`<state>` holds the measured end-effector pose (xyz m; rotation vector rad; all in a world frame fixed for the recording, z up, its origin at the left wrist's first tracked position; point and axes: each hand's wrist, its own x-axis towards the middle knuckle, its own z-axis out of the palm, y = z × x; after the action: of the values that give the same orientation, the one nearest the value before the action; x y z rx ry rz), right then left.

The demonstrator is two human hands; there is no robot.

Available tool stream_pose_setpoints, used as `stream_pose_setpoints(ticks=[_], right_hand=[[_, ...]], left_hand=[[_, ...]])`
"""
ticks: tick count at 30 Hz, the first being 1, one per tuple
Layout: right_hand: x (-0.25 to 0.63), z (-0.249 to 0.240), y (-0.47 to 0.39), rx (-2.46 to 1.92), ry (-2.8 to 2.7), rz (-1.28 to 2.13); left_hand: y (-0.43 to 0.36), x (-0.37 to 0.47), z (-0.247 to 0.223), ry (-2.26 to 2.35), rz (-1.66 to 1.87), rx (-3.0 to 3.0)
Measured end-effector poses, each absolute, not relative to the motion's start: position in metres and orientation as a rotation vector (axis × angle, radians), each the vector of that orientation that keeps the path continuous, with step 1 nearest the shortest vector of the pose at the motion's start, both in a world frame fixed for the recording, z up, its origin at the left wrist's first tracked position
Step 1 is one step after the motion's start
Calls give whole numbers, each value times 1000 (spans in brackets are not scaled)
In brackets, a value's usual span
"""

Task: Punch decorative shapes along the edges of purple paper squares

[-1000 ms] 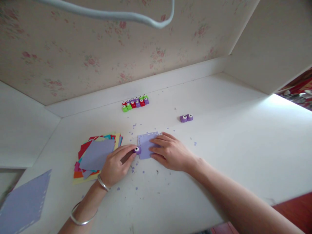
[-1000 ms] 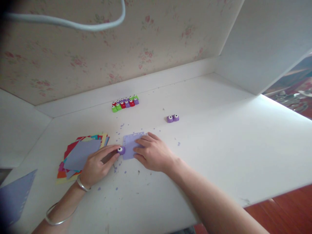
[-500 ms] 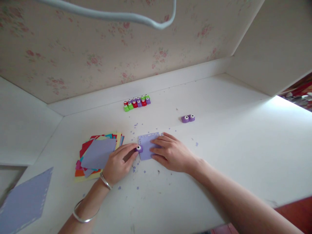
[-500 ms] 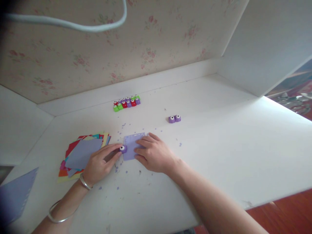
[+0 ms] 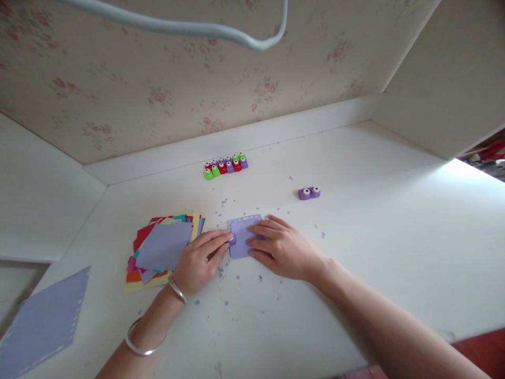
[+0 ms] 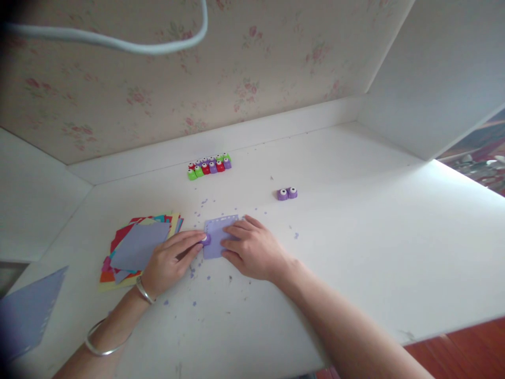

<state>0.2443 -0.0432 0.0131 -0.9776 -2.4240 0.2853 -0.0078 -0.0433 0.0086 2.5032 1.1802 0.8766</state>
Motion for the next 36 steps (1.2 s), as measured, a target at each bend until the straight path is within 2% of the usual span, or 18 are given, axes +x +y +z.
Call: stream_pose_setpoints(ticks=[20, 36], right_hand=[[242, 15, -46, -1015, -2435, 289], [241, 15, -46, -973, -2430, 260]], left_hand=[[-37, -7, 16, 1119, 751, 2612], [-38, -13, 8, 1088, 885, 2448]])
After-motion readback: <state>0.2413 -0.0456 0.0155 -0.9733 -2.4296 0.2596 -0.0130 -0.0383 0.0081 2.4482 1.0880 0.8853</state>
